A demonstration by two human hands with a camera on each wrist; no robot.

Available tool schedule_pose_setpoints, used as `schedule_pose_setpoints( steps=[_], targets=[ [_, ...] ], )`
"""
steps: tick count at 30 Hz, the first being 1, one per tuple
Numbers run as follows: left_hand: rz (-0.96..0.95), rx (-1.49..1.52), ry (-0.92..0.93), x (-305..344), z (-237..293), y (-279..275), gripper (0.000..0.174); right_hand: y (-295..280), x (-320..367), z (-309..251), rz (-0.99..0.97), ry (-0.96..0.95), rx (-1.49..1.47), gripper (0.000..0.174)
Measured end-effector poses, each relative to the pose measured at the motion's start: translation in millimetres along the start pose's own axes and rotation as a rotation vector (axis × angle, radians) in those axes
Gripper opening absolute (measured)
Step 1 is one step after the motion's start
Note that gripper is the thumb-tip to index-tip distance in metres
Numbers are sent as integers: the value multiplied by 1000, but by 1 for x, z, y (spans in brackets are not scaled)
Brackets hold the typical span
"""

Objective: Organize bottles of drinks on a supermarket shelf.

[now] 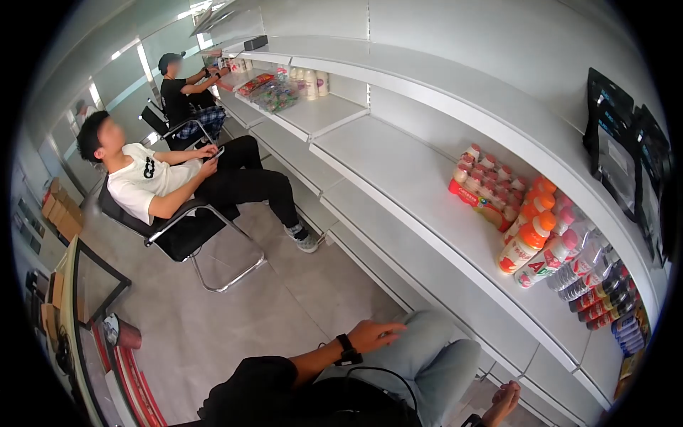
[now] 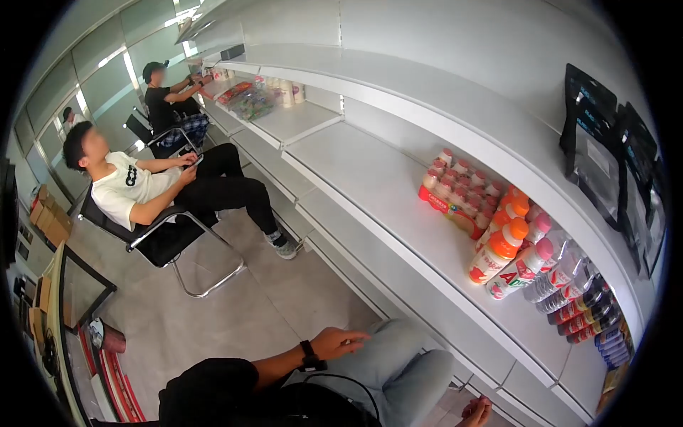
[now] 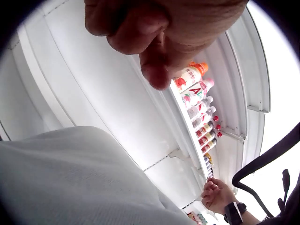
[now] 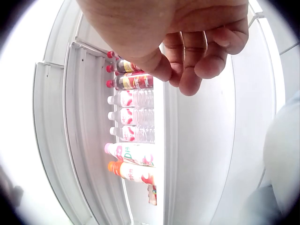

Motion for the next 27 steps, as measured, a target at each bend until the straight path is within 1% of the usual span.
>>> schedule_pose_setpoints(
  steps=[1,3,6,7,10,12,13,14,15,17,18,19,21,23,27],
  targets=[
    [0,8,-12,0,0,0,27,4,4,-9,-7,22,2,19],
    [-5,21,-32,-1,1,0,27,2,3,-9,-11,20,1,18],
    [65,-48,82,1,2,1,28,2,4,-9,32,39,17,18],
    [56,-39,73,0,1,2,27,3,5,-11,53,51,25,18],
    [35,-33,39,0,1,2,26,9,8,-20,31,70,4,19],
    [20,-51,12,-2,3,3,26,1,-6,5,2,14,-25,15],
    [50,-75,-20,-2,2,2,25,-9,-11,20,6,-10,-36,14],
    [55,-99,-46,-3,0,0,25,-13,-13,20,-86,-42,-36,22],
    [32,-118,-63,-2,-1,4,25,-17,-11,18,-89,-32,-20,21],
    [10,79,-58,-1,-11,8,26,-12,-2,10,-38,-2,-6,19],
    [28,94,41,-1,-7,6,26,-8,2,6,-14,10,-9,19],
    [44,130,15,-1,-18,10,24,-6,4,3,11,14,-13,19],
    [45,147,-42,-1,-12,11,24,-6,1,-1,36,16,-31,18],
    [23,133,-44,-2,-7,11,24,-7,0,-1,42,21,-42,18],
    [67,104,-20,-6,-7,12,24,-8,-3,-5,38,25,-60,18]
  ],
)
Point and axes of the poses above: each hand's wrist, its own x-axis away from the middle knuckle, its own y-axis out of the palm, z = x × y, the point moved 2 cm from there along -x, towards the middle knuckle, and after that the axes turned 4 degrees about -y, right-handed, at the moved point
